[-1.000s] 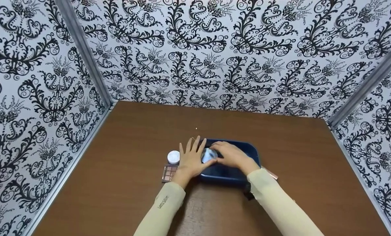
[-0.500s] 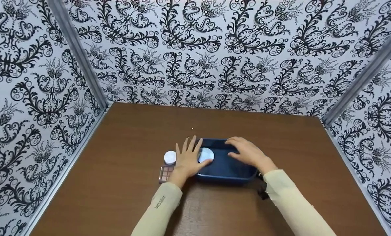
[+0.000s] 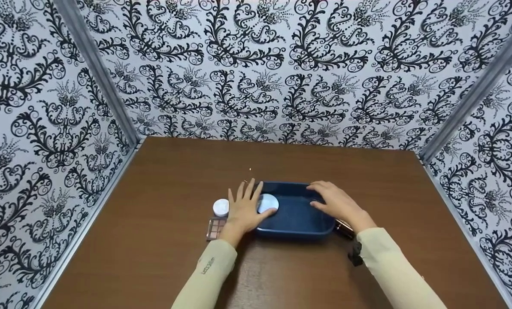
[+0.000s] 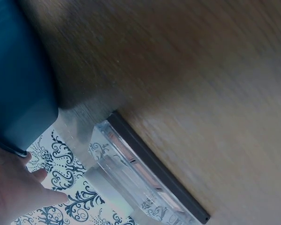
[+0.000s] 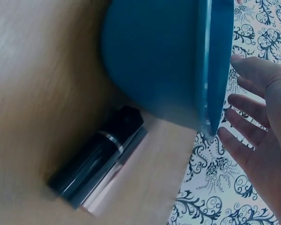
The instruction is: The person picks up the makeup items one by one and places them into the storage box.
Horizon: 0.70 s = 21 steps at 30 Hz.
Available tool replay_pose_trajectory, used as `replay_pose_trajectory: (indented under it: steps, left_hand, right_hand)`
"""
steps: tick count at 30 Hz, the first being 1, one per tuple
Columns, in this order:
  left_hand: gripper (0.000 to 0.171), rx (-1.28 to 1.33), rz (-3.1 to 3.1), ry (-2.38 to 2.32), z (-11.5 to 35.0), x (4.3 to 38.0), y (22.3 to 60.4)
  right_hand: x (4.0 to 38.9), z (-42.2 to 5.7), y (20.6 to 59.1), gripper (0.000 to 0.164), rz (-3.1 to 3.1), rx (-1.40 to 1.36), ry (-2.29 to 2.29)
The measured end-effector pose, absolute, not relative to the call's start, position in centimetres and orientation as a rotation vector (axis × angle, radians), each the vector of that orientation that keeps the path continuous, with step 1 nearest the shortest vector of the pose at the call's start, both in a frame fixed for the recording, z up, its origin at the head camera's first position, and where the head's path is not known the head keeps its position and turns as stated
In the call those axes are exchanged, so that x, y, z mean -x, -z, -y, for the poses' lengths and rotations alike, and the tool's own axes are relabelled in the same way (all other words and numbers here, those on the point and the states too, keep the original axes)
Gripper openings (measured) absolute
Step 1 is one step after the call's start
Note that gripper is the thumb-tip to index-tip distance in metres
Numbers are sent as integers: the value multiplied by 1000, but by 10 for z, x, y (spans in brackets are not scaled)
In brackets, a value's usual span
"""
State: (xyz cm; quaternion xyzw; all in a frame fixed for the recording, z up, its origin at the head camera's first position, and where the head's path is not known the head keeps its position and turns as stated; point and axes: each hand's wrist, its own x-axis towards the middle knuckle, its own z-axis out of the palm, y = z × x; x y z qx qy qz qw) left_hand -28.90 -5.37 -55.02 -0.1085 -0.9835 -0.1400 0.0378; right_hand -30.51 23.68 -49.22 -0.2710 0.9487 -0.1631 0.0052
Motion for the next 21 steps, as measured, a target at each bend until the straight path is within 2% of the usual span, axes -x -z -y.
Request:
replay_pose_trajectory:
  steps: [21]
  left_hand:
    - [96, 340, 3023, 420, 54, 287, 547]
  right_hand:
    - [290, -284, 504, 46, -3063, 796, 591]
